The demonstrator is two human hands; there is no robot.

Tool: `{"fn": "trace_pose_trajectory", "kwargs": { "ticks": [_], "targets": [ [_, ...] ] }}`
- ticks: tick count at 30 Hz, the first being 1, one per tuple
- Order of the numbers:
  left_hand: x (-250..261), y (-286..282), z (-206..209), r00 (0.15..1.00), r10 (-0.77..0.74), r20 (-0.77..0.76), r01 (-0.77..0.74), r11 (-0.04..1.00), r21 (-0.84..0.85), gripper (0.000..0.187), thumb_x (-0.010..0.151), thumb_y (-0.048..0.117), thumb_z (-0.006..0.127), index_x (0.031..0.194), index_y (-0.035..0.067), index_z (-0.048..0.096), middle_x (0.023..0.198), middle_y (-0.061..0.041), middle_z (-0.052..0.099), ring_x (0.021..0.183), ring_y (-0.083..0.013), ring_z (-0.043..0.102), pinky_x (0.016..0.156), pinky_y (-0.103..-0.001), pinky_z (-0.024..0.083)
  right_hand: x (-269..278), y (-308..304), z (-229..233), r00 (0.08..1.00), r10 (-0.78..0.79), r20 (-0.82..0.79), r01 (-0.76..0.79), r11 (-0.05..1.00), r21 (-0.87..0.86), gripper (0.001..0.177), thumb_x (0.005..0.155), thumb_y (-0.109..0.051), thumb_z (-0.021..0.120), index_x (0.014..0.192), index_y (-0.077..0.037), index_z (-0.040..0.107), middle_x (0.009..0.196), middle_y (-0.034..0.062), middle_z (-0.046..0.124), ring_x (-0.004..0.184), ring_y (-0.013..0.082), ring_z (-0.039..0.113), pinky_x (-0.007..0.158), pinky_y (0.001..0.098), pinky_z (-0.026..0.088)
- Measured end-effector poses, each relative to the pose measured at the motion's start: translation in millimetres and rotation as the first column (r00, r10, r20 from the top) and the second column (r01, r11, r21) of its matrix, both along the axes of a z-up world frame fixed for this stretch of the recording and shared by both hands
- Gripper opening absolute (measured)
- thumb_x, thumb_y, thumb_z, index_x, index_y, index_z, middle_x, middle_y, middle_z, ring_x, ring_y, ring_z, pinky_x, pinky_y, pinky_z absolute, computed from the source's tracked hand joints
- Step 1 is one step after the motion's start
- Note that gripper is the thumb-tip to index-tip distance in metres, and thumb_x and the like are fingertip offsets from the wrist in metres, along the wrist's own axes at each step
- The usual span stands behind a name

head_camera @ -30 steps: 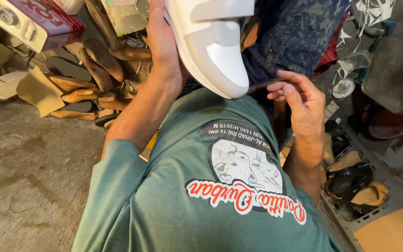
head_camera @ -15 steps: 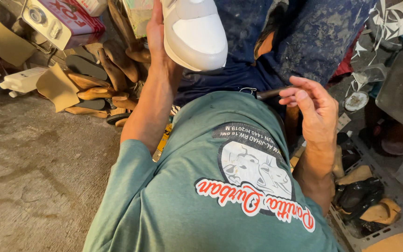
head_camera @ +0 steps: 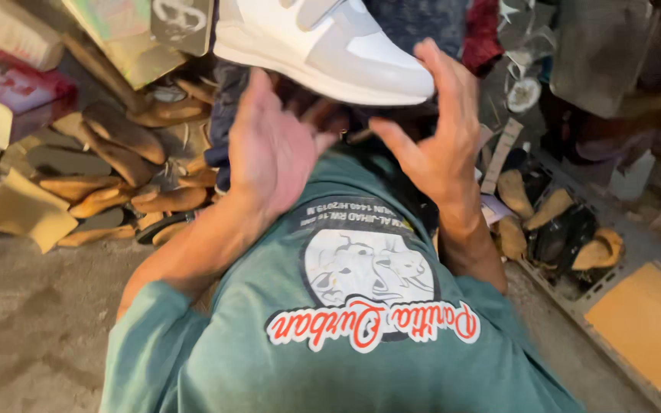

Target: The person holds a white shoe and uses a hammer to repeatedly strike the sole and heel areas. The person rotates the shoe to access different sections and continues hammering the edges and bottom of the shoe.

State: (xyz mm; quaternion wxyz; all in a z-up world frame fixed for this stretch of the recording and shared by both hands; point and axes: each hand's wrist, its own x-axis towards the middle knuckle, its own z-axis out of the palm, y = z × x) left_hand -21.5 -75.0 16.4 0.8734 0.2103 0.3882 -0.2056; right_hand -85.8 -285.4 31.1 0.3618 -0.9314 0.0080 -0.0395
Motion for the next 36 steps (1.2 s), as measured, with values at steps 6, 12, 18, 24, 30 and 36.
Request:
{"fn": "trace_pose_trajectory", "kwargs": {
  "ticks": [6, 12, 18, 24, 30, 36],
  "targets": [
    [41, -8, 24, -0.024, -0.913, 0.407, 0.057, 0.405, 0.912, 0.061, 0.103, 0.028, 0.073, 0.149, 0.002, 0.042, 0.132, -0.016, 0.07, 0.117, -0.0252, 0.069, 0.104, -0.037, 0.056, 31, -40, -23, 0.97, 0.235, 0.065, -0.239, 0.969, 0.063, 0.041, 0.094, -0.004, 0.081, 0.13, 0.006, 0.062, 0.125, 0.0211, 0.07, 0.109, 0.0385, 0.068, 0.092, 0.0476, 0.052],
    [99, -49, -17, -0.324, -0.928, -0.183, -0.574, 0.039, 0.818, 0.057, 0.085, 0.03, 0.087, 0.126, 0.005, 0.057, 0.106, -0.015, 0.066, 0.095, -0.0381, 0.06, 0.077, -0.044, 0.044, 2, -40, 9, 0.996, -0.01, 0.087, 0.025, 0.984, -0.177, 0.024, 0.107, -0.005, 0.076, 0.125, 0.006, 0.063, 0.119, 0.0226, 0.065, 0.109, 0.0398, 0.061, 0.095, 0.0492, 0.049],
    [88, -57, -16, -0.315, -0.922, -0.224, -0.54, -0.02, 0.842, 0.063, 0.096, 0.036, 0.088, 0.138, 0.007, 0.051, 0.114, -0.015, 0.07, 0.106, -0.0352, 0.063, 0.097, -0.04, 0.035, -67, -16, -48, 0.928, -0.036, -0.371, -0.09, 0.945, -0.316, 0.045, 0.098, -0.047, 0.074, 0.092, -0.007, 0.055, 0.081, 0.0135, 0.065, 0.075, 0.0334, 0.064, 0.055, 0.0446, 0.046],
    [80, -62, -14, -0.32, -0.92, -0.224, -0.559, -0.008, 0.829, 0.06, 0.103, 0.035, 0.088, 0.139, -0.001, 0.057, 0.13, -0.016, 0.069, 0.115, -0.0347, 0.065, 0.103, -0.045, 0.037, -88, -37, -13, 0.913, -0.28, -0.297, 0.311, 0.948, 0.064, 0.025, 0.107, -0.017, 0.059, 0.114, 0.005, 0.068, 0.077, 0.0075, 0.059, 0.06, 0.0188, 0.052, 0.058, 0.0344, 0.048],
    [75, -65, -18, -0.294, -0.939, -0.177, -0.559, 0.018, 0.829, 0.052, 0.113, 0.041, 0.056, 0.132, -0.006, 0.064, 0.131, -0.022, 0.069, 0.12, -0.0394, 0.065, 0.108, -0.05, 0.032, -41, -32, -21, 0.917, -0.383, -0.113, 0.396, 0.836, 0.381, 0.04, 0.114, -0.023, 0.036, 0.115, 0.013, 0.052, 0.063, 0.0132, 0.052, 0.056, 0.0245, 0.057, 0.069, 0.04, 0.057],
    [77, -66, -14, -0.312, -0.926, -0.212, -0.55, -0.006, 0.835, 0.05, 0.103, 0.032, 0.074, 0.136, -0.004, 0.063, 0.127, -0.02, 0.071, 0.112, -0.0377, 0.067, 0.104, -0.047, 0.035, -36, -19, -45, 0.743, -0.612, 0.272, 0.441, 0.753, 0.489, 0.016, 0.112, -0.02, 0.043, 0.121, -0.007, 0.045, 0.086, 0.0239, 0.053, 0.047, 0.0211, 0.04, 0.036, 0.0304, 0.04]
  ]
}}
